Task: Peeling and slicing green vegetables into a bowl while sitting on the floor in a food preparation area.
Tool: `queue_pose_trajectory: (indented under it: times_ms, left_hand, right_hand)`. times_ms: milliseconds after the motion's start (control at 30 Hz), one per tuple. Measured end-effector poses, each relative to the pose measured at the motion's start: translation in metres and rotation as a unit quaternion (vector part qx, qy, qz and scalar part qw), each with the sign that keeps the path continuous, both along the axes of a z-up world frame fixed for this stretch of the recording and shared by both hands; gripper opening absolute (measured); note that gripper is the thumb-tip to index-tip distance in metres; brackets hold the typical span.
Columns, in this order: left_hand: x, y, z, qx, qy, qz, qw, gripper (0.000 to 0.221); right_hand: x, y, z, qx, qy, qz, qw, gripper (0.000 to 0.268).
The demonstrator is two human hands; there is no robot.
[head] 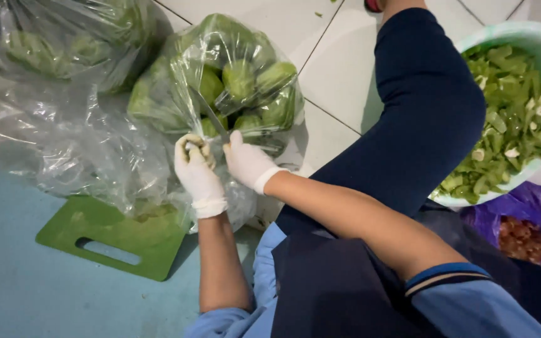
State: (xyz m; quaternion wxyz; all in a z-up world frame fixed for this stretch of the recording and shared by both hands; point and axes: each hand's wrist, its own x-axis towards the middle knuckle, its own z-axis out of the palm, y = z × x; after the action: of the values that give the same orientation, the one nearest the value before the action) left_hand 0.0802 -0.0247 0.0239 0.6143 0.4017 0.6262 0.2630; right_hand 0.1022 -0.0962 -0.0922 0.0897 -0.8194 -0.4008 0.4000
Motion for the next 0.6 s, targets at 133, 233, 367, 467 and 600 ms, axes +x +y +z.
queue_pose_trajectory:
  times_ms: [133, 233, 367, 467, 600]
  left_hand:
    - [-0.021, 0.008, 0.004, -0.017, 0.016, 0.011, 1.000, 0.023]
    - [-0.011, 0.003, 0.022, -0.023, 0.007, -0.004, 1.000, 0.022]
    - [-0.003, -0.007, 0.026, 0.107, 0.090, -0.099, 0.985, 0.023]
    - [-0.009, 0.003, 0.018, 0.273, 0.140, -0.233, 0.923, 0.022]
    - [-0.001, 0.016, -0.015, 0.405, 0.108, -0.401, 0.815, 0.018]
  right_hand:
    - [0.037, 0.000, 0.011, 0.063, 0.036, -0.031, 0.997, 0.036]
    - [0.068, 0.001, 0.048, 0.038, 0.012, -0.113, 0.993, 0.033]
    - [0.082, 0.005, 0.081, 0.270, -0.065, -0.029, 0.960, 0.022]
    - [0.070, 0.002, 0.067, 0.213, 0.041, -0.038, 0.975, 0.031]
    - [0.078, -0.009, 0.067, 0.060, 0.151, -0.183, 0.969, 0.040]
